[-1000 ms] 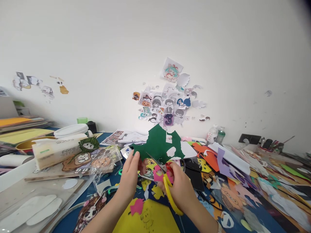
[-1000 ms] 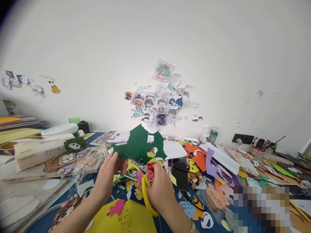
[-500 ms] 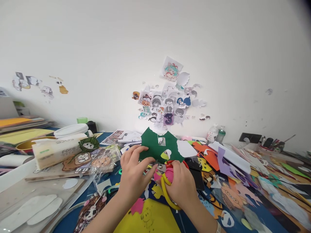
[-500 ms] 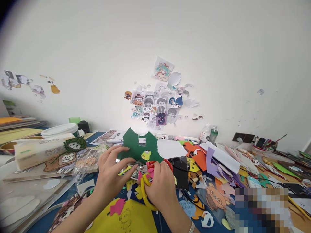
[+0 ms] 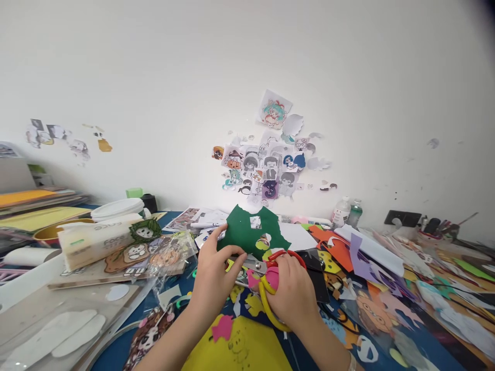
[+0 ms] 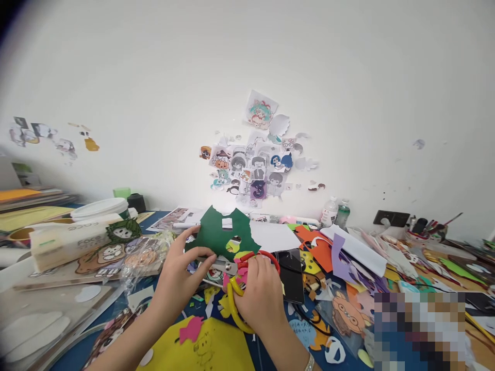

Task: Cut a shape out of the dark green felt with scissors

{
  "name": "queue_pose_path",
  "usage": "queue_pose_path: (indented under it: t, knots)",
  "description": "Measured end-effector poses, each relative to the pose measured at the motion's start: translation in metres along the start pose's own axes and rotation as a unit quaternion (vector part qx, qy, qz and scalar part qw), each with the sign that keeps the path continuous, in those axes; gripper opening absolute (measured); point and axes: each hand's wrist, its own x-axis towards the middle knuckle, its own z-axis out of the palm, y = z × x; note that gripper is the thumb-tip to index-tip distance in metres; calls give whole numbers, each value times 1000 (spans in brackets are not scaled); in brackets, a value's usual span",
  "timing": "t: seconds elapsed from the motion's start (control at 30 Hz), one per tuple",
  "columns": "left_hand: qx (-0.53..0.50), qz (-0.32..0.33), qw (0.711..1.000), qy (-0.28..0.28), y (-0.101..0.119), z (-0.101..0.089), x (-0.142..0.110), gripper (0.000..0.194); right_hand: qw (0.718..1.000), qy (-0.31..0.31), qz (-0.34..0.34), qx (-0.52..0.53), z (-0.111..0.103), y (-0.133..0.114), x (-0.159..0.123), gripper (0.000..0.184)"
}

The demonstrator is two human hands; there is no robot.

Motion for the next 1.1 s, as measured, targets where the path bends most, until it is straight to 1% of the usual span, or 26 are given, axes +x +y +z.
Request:
queue_pose_path:
  t: [0.1,0.2,0.27,0.33,0.53,0.73,0.87,1.0,1.1]
  knots:
    - [-53,-57,997,-27,-2,0,3,20,1000,-7,4,-6,0,-1,1,39]
    - [-102,-106,988,-40,-4,-1,6,18,1000,-24,11,-9,0,-1,1,40]
    - [-121,-130,983,-42,-5,-3,8,19,999,-27,12,-11,1,0,1,41]
    - [-128,-139,981,-37,-6,-4,10,20,999,-30,11,-13,1,0,0,42]
    - [-148,-135,979,-23,-11,-4,12,20,999,-34,13,-9,1,1,-1,41]
    - [-139,-142,980,12,-15,-4,13,20,1000,-17,3,-22,0,4,2,42]
    - [-133,-138,981,20,-17,-4,13,18,1000,-15,-1,-21,-1,6,4,38]
    - [-100,-104,988,55,-20,-4,12,16,999,3,-12,-34,-2,10,4,37]
    - [-38,-35,994,101,-23,-6,11,14,999,23,-15,-36,-4,14,4,38]
